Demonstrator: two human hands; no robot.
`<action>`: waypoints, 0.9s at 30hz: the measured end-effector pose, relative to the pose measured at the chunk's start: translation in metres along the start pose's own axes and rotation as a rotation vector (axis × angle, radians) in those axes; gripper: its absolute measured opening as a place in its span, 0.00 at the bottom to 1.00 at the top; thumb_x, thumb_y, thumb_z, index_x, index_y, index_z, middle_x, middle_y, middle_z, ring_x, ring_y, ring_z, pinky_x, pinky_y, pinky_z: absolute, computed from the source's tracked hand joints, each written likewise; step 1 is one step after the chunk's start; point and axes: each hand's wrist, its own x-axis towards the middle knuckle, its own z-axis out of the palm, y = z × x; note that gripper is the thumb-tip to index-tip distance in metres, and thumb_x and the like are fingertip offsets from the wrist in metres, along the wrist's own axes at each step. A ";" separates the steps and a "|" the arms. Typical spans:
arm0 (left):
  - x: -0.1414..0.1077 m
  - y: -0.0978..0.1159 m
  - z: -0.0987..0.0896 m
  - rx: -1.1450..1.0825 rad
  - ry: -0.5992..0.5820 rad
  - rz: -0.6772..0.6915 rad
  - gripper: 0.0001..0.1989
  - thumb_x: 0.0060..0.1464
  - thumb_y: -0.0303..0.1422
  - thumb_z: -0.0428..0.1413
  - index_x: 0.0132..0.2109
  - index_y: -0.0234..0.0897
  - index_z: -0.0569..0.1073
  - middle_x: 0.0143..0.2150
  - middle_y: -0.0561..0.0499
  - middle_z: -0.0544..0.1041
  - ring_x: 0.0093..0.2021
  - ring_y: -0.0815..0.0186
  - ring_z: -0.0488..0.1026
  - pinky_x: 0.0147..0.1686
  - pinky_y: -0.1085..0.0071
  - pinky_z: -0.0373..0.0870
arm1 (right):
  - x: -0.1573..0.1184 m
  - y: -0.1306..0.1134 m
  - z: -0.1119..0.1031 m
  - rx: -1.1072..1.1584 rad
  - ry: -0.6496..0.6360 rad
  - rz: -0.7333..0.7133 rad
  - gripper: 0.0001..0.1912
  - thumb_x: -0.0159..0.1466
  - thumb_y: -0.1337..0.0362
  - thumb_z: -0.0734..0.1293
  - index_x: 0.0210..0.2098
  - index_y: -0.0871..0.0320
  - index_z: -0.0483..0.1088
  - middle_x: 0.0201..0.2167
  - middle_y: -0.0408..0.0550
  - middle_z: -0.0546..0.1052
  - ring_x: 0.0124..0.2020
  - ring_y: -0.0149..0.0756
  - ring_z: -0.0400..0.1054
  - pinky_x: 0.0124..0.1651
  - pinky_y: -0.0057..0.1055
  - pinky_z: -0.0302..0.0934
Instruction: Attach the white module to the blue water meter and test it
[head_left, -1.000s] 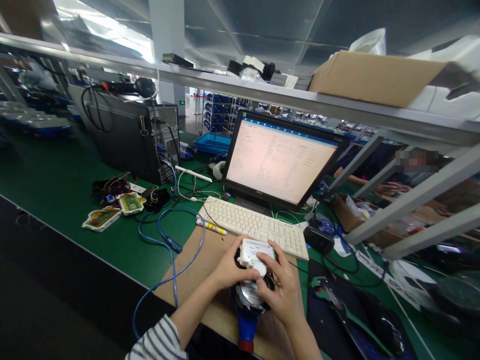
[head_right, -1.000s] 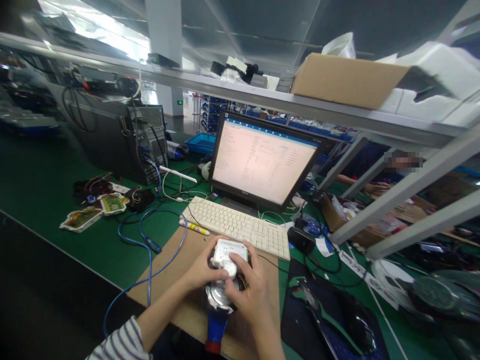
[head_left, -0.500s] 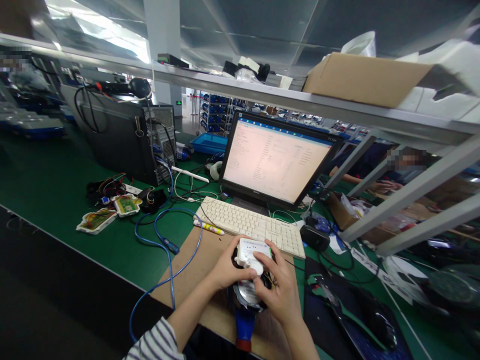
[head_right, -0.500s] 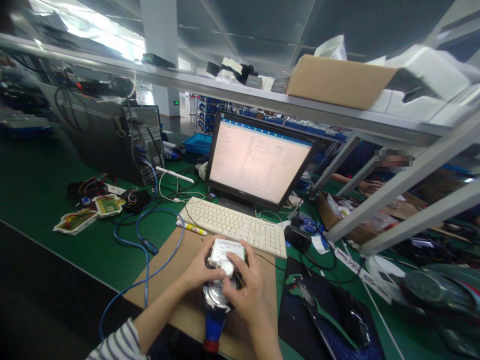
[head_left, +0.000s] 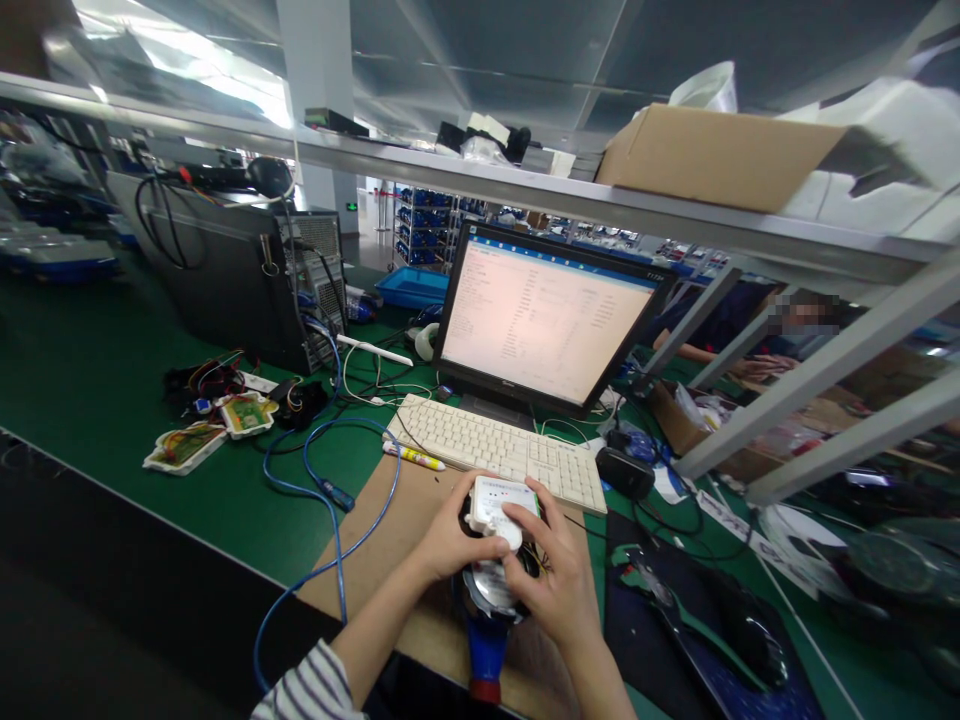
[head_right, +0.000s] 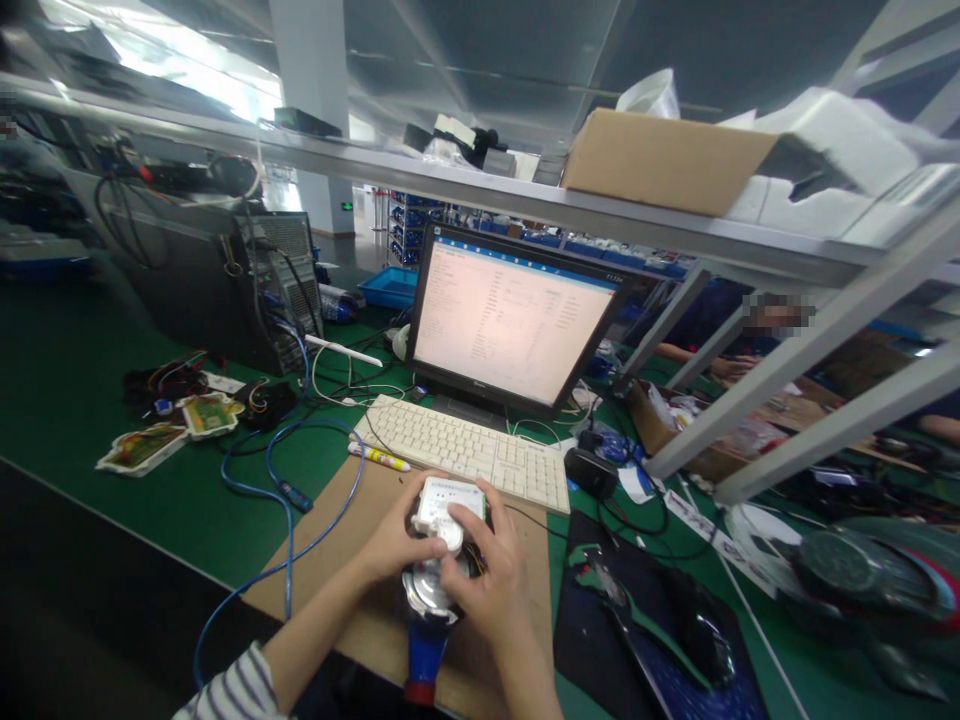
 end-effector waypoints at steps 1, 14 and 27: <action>0.000 0.000 0.000 -0.005 -0.001 0.006 0.41 0.34 0.42 0.67 0.53 0.36 0.58 0.49 0.45 0.69 0.50 0.54 0.68 0.49 0.63 0.64 | 0.000 0.000 0.000 -0.003 -0.005 0.004 0.19 0.54 0.68 0.64 0.46 0.55 0.69 0.58 0.56 0.61 0.55 0.49 0.62 0.51 0.46 0.63; 0.000 -0.002 -0.001 0.007 -0.001 0.017 0.39 0.35 0.38 0.67 0.54 0.36 0.59 0.49 0.45 0.69 0.49 0.55 0.68 0.48 0.65 0.64 | -0.002 0.001 0.000 0.000 -0.015 0.016 0.19 0.54 0.68 0.63 0.46 0.55 0.69 0.59 0.56 0.60 0.56 0.49 0.60 0.52 0.46 0.62; 0.000 -0.001 0.000 -0.022 0.009 0.020 0.39 0.36 0.37 0.67 0.54 0.35 0.58 0.49 0.44 0.69 0.49 0.54 0.67 0.48 0.64 0.63 | -0.002 0.001 0.000 -0.014 -0.005 0.010 0.19 0.54 0.67 0.64 0.46 0.55 0.69 0.59 0.55 0.60 0.55 0.48 0.61 0.53 0.45 0.62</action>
